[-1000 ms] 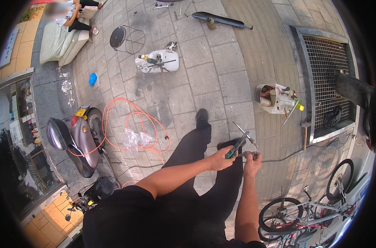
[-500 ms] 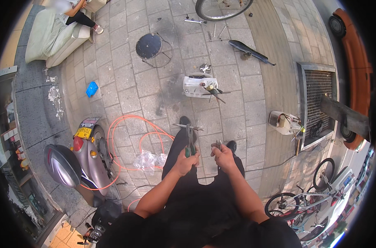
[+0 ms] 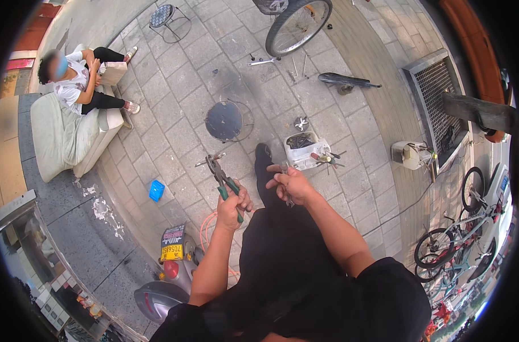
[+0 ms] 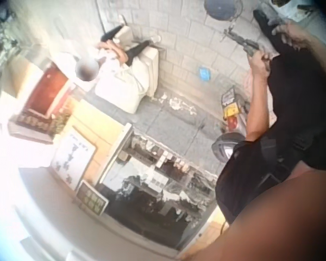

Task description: The person uses pliers and a hammer to bend and shape a metal rod, then uses a wrench to tighten a bolt on a bicycle wheel. The person works on the ground in an outdoor area with several bicycles nearby.

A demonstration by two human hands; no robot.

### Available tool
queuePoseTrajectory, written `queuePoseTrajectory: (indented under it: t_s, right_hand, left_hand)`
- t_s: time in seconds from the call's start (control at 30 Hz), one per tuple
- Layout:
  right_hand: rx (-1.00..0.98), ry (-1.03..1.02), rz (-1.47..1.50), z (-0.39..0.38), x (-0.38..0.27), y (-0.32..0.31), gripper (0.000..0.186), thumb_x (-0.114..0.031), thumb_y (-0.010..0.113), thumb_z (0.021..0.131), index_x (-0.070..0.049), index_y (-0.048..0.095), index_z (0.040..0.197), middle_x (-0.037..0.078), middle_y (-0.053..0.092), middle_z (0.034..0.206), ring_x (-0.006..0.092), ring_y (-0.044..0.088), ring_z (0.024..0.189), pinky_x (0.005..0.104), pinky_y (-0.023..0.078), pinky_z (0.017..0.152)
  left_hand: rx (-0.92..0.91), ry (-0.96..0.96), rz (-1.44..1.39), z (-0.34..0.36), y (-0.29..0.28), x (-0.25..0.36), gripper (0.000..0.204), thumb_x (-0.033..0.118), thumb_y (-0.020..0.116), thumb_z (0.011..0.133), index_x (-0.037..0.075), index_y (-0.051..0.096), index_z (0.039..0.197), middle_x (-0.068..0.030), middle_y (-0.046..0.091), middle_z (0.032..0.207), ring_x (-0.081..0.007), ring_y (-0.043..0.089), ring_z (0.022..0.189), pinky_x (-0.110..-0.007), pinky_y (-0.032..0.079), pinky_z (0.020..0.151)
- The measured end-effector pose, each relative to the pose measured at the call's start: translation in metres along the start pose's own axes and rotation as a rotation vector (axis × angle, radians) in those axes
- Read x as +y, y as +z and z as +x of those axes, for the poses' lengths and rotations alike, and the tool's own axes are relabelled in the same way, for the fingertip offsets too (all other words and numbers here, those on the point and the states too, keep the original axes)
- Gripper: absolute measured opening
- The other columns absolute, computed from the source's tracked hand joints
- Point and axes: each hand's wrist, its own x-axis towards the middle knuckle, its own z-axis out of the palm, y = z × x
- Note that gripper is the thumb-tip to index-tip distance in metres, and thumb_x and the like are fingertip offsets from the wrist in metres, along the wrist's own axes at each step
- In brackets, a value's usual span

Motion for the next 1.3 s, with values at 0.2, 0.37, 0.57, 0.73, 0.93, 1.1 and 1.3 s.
queuePoseTrajectory:
  t_s: [0.2,0.37,0.57,0.73,0.93,1.1,1.3]
  right_hand:
    - [0.239,0.053,-0.298,0.137,-0.051,0.058,0.035,-0.02,0.058,0.107,-0.005,0.068,0.137,0.007,0.074,0.085,0.0092,0.049,0.051,0.0309,0.038,0.044]
    - [0.388,-0.067,-1.019,0.255,-0.097,0.083,0.038,-0.036,0.059,0.106,-0.007,0.071,0.127,0.019,0.078,0.098,0.0342,0.074,0.087,0.047,0.057,0.077]
    - [0.467,0.016,-1.354,0.388,-0.127,0.102,0.039,-0.039,0.055,0.107,-0.012,0.069,0.13,0.025,0.069,0.138,0.0434,0.069,0.122,0.0548,0.056,0.101]
    - [0.512,-0.13,-1.465,0.516,-0.131,0.103,0.041,-0.043,0.051,0.109,-0.013,0.07,0.129,0.024,0.07,0.136,0.0402,0.072,0.119,0.0514,0.058,0.099]
    - [0.075,0.184,-1.463,0.558,-0.106,0.08,0.062,-0.053,0.043,0.11,-0.003,0.077,0.123,0.023,0.078,0.12,0.0385,0.075,0.114,0.0489,0.058,0.099]
    - [-0.067,0.351,-1.413,0.542,-0.057,0.065,0.065,-0.056,0.044,0.11,-0.004,0.079,0.122,0.023,0.077,0.125,0.041,0.072,0.121,0.0503,0.055,0.103]
    - [-0.174,0.432,-1.225,0.567,-0.054,0.033,0.06,-0.049,0.05,0.11,0.002,0.075,0.128,0.023,0.077,0.121,0.0382,0.078,0.09,0.0504,0.06,0.088]
  left_hand:
    - [-0.022,0.033,-0.011,0.091,-0.035,0.121,0.036,0.001,0.053,0.088,0.011,0.05,0.122,-0.002,0.052,0.09,-0.0155,0.05,0.071,-0.038,0.048,0.068]
    - [-0.041,-0.008,-0.004,0.187,-0.068,0.2,0.036,0.0,0.049,0.088,0.01,0.05,0.123,-0.0024,0.054,0.091,-0.0151,0.051,0.072,-0.038,0.049,0.068]
    - [-0.09,-0.096,0.151,0.35,-0.124,0.251,0.031,0.0,0.048,0.087,0.004,0.052,0.118,-0.0034,0.056,0.092,-0.0142,0.051,0.07,-0.036,0.049,0.065]
    - [-0.163,-0.098,0.309,0.452,-0.164,0.251,0.024,0.0,0.051,0.087,0.002,0.053,0.111,-0.0039,0.055,0.089,-0.0144,0.053,0.068,-0.035,0.051,0.065]
    - [-0.213,-0.053,0.543,0.539,-0.144,0.261,0.031,0.001,0.054,0.088,0.0,0.054,0.119,-0.003,0.057,0.091,-0.0124,0.055,0.071,-0.031,0.049,0.065]
    - [-0.437,0.079,0.671,0.587,-0.097,0.278,0.033,0.0,0.057,0.087,0.001,0.056,0.12,-0.0011,0.058,0.094,-0.0094,0.053,0.079,-0.028,0.047,0.07]
    - [-0.688,0.236,0.727,0.618,-0.038,0.281,0.047,0.001,0.051,0.081,0.004,0.05,0.128,-0.0039,0.048,0.095,-0.0127,0.046,0.076,-0.034,0.045,0.071]
